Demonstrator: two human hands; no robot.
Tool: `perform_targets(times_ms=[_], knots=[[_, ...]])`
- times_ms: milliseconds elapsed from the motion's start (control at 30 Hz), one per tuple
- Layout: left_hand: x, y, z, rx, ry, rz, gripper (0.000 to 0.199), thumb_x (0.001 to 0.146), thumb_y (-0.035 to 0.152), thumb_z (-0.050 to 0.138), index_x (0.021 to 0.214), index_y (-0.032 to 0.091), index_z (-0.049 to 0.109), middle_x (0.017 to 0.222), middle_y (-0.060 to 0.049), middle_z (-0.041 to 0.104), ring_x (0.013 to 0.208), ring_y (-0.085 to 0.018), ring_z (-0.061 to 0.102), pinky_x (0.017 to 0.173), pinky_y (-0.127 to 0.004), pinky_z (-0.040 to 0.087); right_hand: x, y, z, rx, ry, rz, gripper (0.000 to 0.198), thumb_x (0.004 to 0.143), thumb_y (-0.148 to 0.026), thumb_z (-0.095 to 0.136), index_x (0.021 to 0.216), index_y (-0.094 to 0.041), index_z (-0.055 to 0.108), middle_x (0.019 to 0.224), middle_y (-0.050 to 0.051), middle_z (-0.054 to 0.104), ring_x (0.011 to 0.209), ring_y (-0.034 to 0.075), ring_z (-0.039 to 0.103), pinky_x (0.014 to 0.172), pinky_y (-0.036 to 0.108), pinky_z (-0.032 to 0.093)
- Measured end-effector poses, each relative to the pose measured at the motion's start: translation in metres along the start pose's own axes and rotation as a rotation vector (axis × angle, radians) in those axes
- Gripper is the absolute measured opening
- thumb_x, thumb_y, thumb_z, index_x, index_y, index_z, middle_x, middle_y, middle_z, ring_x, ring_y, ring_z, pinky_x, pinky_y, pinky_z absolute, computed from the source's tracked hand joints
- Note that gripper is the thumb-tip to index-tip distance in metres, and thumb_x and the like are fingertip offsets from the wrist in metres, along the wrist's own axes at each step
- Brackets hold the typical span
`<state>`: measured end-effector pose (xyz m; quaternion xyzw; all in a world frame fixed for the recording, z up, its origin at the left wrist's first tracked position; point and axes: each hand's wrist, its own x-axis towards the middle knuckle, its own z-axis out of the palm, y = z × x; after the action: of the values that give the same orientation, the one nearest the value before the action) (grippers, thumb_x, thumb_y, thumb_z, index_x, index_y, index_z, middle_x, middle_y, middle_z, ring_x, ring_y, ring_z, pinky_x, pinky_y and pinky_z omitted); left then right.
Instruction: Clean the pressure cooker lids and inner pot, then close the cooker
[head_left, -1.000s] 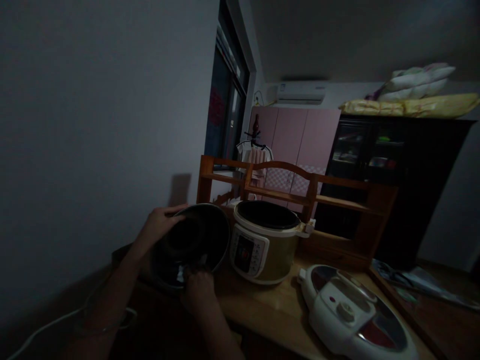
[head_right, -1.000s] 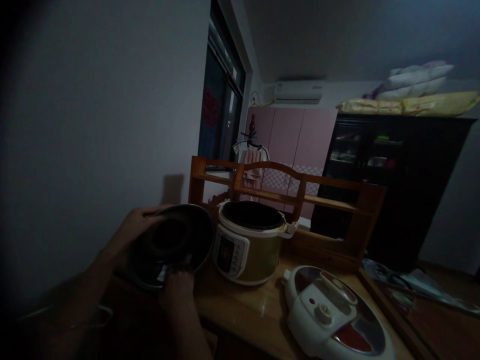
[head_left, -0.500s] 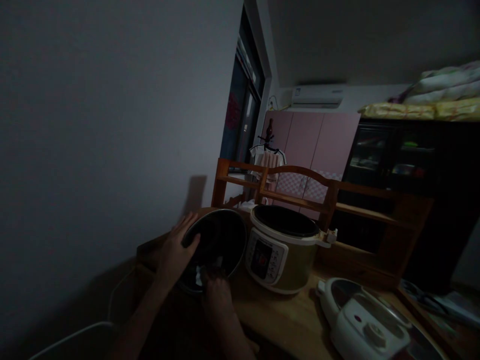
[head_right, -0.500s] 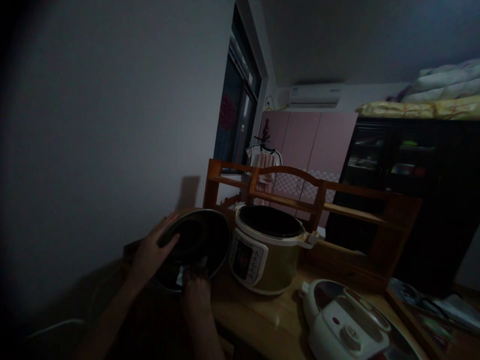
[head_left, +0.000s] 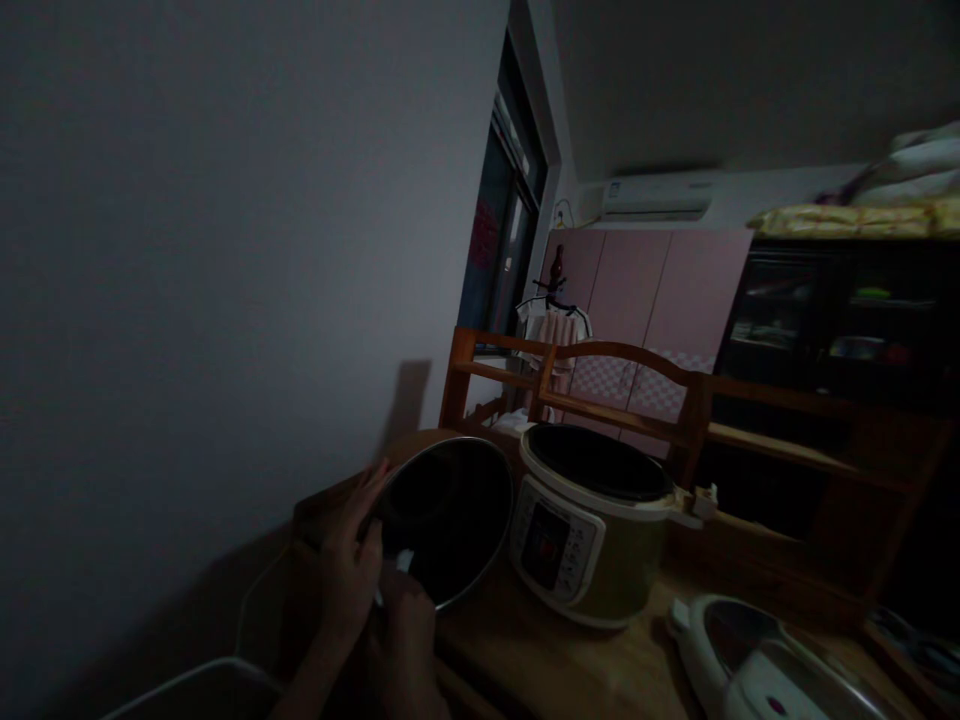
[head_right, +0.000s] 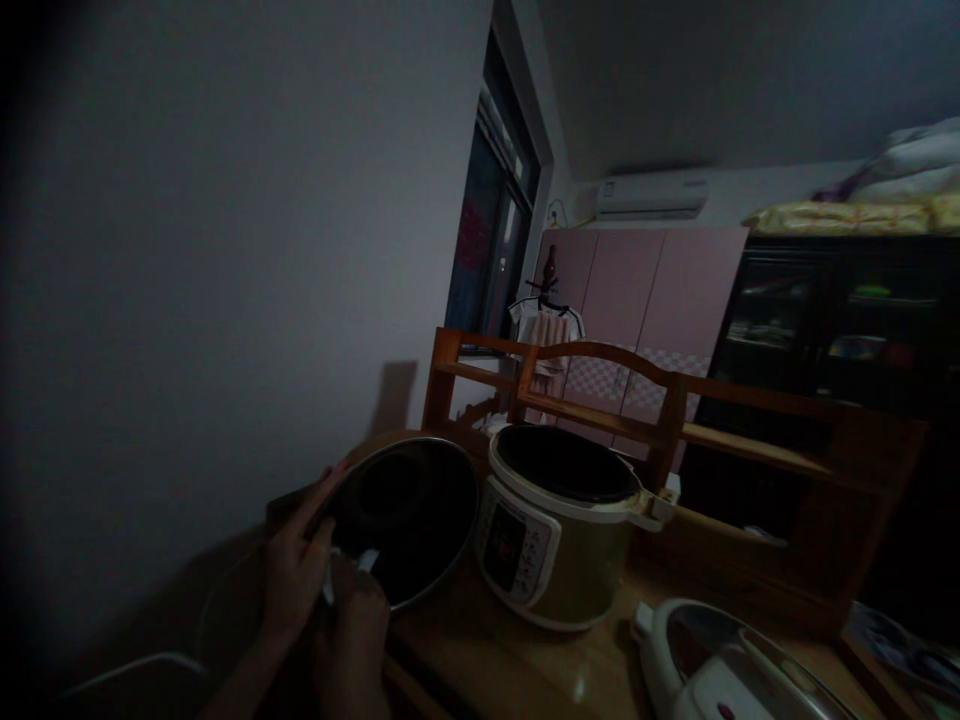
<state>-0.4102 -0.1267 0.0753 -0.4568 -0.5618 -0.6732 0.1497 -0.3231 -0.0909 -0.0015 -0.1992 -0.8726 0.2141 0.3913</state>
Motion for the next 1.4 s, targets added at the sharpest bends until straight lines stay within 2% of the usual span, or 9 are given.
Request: perform_targets(times_ms=[100,233,400,500,667,800,1067,1233,1400], knots=[[0.004,0.008,-0.013,0.026,-0.059,0.027,0.054,0.087,0.022,0.042,0.139,0.032,0.051,0.149,0.007,0.047,0.143,-0.020,0.036,0.123,-0.042,0.025,0.000,-0.026,0.004,0.196,0.005,-0.040,0.044,0.086,-0.012,0.051,0.126,-0.030,0.059,0.119,0.000,0.069,0.107,0.016,0.066,0.090,0.022,0.050],[0.010,0.009,-0.026,0.061,-0.094,-0.009,0.056,0.086,0.023,0.041,0.140,0.034,0.050,0.148,0.008,0.048,0.141,-0.020,0.039,0.123,-0.041,0.025,-0.004,-0.034,0.000,0.188,-0.036,-0.069,0.044,0.087,-0.017,0.053,0.129,-0.031,0.056,0.121,0.000,0.068,0.108,0.017,0.066,0.091,0.025,0.051],[0.024,-0.013,-0.026,0.010,-0.128,-0.052,0.059,0.079,0.021,0.045,0.137,0.030,0.055,0.145,0.005,0.052,0.139,-0.021,0.043,0.122,-0.042,0.027,-0.008,0.018,-0.014,-0.227,-0.156,-0.086,0.058,0.080,-0.025,0.064,0.137,-0.021,0.054,0.134,0.012,0.062,0.121,0.030,0.059,0.106,0.044,0.045],[0.039,-0.016,-0.016,0.010,-0.171,-0.056,0.058,0.077,0.019,0.045,0.132,0.028,0.059,0.141,0.004,0.056,0.137,-0.021,0.046,0.122,-0.043,0.027,-0.008,0.051,-0.020,-0.437,-0.106,-0.021,0.051,0.082,-0.019,0.060,0.133,-0.018,0.058,0.130,0.016,0.063,0.122,0.032,0.058,0.106,0.048,0.044],[0.060,-0.007,0.002,0.057,-0.278,-0.033,0.047,0.085,0.033,0.050,0.130,0.030,0.061,0.139,0.001,0.058,0.136,-0.022,0.047,0.121,-0.045,0.027,-0.008,0.072,-0.009,-0.491,-0.055,-0.010,0.049,0.086,-0.014,0.055,0.135,-0.019,0.057,0.130,0.016,0.064,0.120,0.032,0.059,0.102,0.049,0.047],[0.051,-0.013,0.001,0.098,-0.294,-0.056,0.052,0.086,0.045,0.056,0.138,0.034,0.052,0.148,0.002,0.049,0.140,-0.023,0.042,0.121,-0.046,0.027,-0.005,0.078,0.001,-0.461,-0.069,-0.003,0.050,0.087,-0.009,0.054,0.134,-0.025,0.058,0.129,0.011,0.066,0.119,0.030,0.061,0.101,0.048,0.048],[0.020,-0.046,0.001,-0.050,-0.122,-0.230,0.057,0.089,0.041,0.050,0.145,0.034,0.044,0.151,0.002,0.045,0.143,-0.024,0.036,0.122,-0.048,0.024,0.012,0.048,0.022,-0.294,-0.101,-0.018,0.054,0.086,-0.004,0.051,0.132,-0.030,0.059,0.117,0.002,0.072,0.103,0.020,0.070,0.089,0.032,0.057],[0.039,-0.044,-0.004,-0.018,-0.228,-0.171,0.056,0.084,0.034,0.050,0.140,0.033,0.050,0.149,0.004,0.047,0.142,-0.023,0.039,0.123,-0.046,0.024,0.016,0.024,0.041,-0.161,-0.082,0.081,0.050,0.087,-0.010,0.053,0.133,-0.028,0.061,0.119,0.003,0.072,0.105,0.023,0.070,0.091,0.034,0.057],[0.056,-0.043,-0.001,-0.010,-0.301,-0.115,0.056,0.083,0.034,0.049,0.139,0.029,0.052,0.150,0.003,0.047,0.143,-0.023,0.036,0.123,-0.045,0.022,0.012,0.019,0.035,-0.102,-0.012,0.041,0.053,0.087,-0.017,0.055,0.139,-0.028,0.055,0.125,0.005,0.069,0.112,0.023,0.067,0.096,0.035,0.055]])
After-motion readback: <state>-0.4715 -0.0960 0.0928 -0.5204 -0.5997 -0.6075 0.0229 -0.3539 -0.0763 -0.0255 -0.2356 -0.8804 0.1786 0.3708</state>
